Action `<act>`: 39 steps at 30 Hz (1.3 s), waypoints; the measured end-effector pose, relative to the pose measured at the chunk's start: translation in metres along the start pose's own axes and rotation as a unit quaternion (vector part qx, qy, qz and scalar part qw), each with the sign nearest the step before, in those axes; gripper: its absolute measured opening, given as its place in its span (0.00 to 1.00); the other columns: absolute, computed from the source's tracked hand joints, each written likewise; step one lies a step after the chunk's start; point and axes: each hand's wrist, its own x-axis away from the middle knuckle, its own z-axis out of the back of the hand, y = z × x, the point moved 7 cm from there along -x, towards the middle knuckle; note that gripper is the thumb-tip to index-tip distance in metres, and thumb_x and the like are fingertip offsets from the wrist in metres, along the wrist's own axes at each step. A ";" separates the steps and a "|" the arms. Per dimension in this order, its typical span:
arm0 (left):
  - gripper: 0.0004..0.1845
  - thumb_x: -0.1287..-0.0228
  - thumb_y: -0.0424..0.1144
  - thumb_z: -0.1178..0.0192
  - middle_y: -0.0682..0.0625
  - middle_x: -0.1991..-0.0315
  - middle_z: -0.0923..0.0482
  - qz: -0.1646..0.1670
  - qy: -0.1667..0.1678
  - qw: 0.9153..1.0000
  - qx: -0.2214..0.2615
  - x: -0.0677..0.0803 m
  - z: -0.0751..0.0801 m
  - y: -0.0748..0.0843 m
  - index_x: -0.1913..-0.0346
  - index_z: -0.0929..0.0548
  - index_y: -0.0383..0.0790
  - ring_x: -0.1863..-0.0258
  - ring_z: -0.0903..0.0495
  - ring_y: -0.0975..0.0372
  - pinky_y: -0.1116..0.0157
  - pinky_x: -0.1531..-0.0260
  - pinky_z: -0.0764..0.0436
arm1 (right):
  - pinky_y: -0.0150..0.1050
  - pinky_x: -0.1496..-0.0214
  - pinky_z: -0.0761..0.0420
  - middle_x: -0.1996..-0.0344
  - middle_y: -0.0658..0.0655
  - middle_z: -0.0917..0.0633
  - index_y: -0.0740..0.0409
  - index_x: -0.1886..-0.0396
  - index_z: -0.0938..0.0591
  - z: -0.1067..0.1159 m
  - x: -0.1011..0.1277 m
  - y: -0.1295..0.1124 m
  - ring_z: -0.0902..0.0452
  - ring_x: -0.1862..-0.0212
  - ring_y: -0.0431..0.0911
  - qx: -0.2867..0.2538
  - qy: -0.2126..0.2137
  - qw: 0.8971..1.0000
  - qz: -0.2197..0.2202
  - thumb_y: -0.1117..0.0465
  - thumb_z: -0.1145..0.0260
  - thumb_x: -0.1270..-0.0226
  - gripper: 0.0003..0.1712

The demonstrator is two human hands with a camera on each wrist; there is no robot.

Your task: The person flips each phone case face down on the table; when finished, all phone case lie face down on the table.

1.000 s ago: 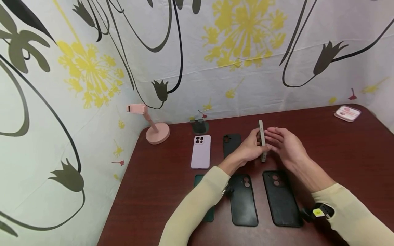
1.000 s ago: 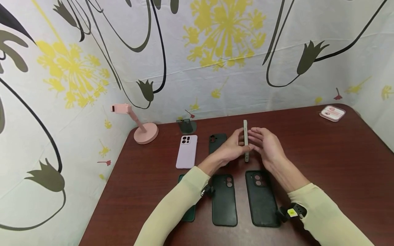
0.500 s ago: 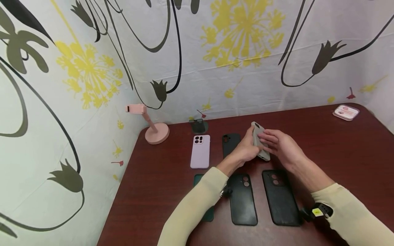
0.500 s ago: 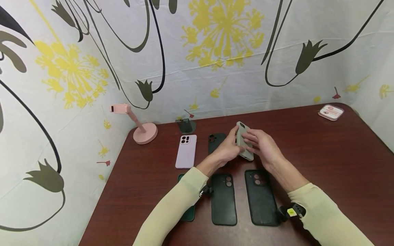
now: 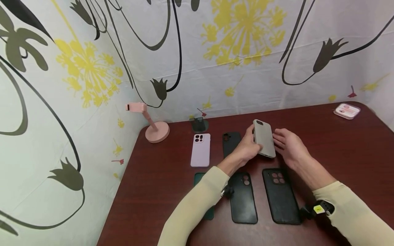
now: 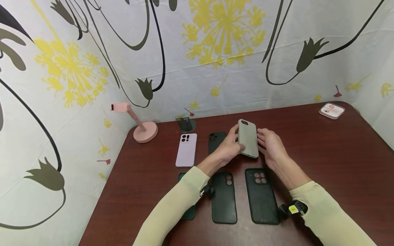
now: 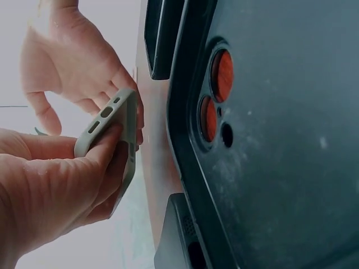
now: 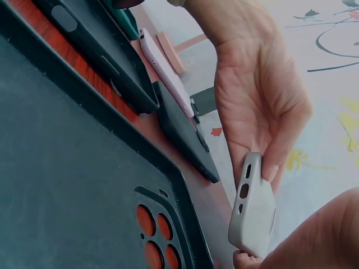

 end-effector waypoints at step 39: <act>0.37 0.20 0.58 0.44 0.52 0.18 0.37 0.091 -0.019 0.994 -0.053 -0.004 -0.001 -0.013 0.18 0.36 0.44 0.22 0.30 0.56 0.54 0.21 0.32 | 0.57 0.11 0.60 0.13 0.62 0.59 0.59 0.12 0.59 0.017 0.001 0.006 0.66 0.12 0.58 0.100 0.061 0.993 0.008 0.41 0.68 0.12 0.41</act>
